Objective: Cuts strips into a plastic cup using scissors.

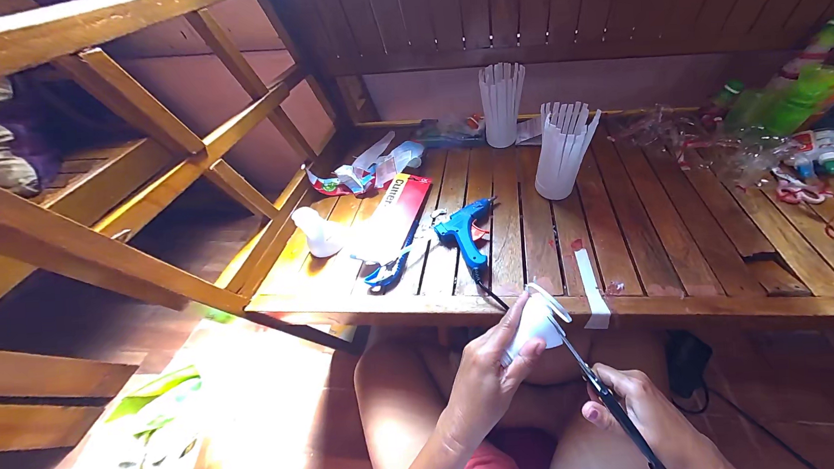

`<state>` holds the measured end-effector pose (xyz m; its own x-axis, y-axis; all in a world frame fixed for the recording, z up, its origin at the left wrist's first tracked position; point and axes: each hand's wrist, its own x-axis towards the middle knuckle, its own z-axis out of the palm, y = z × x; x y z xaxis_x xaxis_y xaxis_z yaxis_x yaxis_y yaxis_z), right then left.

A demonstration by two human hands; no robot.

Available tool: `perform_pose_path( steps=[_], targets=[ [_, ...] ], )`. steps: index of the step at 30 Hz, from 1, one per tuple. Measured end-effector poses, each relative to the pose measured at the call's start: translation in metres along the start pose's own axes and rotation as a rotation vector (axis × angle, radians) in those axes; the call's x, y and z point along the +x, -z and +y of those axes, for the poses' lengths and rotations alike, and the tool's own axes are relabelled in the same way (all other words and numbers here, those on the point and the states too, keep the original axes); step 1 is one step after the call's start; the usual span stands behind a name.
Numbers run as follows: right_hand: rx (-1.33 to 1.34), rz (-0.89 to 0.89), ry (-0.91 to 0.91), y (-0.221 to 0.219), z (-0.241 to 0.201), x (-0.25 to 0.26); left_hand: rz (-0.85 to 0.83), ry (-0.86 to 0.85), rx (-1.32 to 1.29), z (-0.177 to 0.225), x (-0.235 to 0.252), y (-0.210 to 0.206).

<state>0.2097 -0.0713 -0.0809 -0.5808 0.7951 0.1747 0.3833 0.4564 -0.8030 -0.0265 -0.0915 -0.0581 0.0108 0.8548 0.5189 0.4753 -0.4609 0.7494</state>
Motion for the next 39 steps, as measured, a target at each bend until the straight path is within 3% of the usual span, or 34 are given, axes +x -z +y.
perform_pose_path(
  steps=[23,29,34,39],
  targets=[
    [-0.017,0.119,0.122,-0.005,0.001,-0.001,0.029,-0.055,0.000,-0.001,0.002,0.002],
    [-0.004,0.105,0.120,-0.006,0.005,-0.002,0.001,0.245,-0.316,0.011,0.001,0.003],
    [-0.015,0.040,0.022,-0.003,0.002,-0.003,-0.021,0.075,-0.137,0.006,0.000,0.000],
    [-0.026,-0.006,-0.047,-0.002,-0.002,-0.004,-0.024,0.014,-0.020,0.001,-0.004,-0.002]
  ],
)
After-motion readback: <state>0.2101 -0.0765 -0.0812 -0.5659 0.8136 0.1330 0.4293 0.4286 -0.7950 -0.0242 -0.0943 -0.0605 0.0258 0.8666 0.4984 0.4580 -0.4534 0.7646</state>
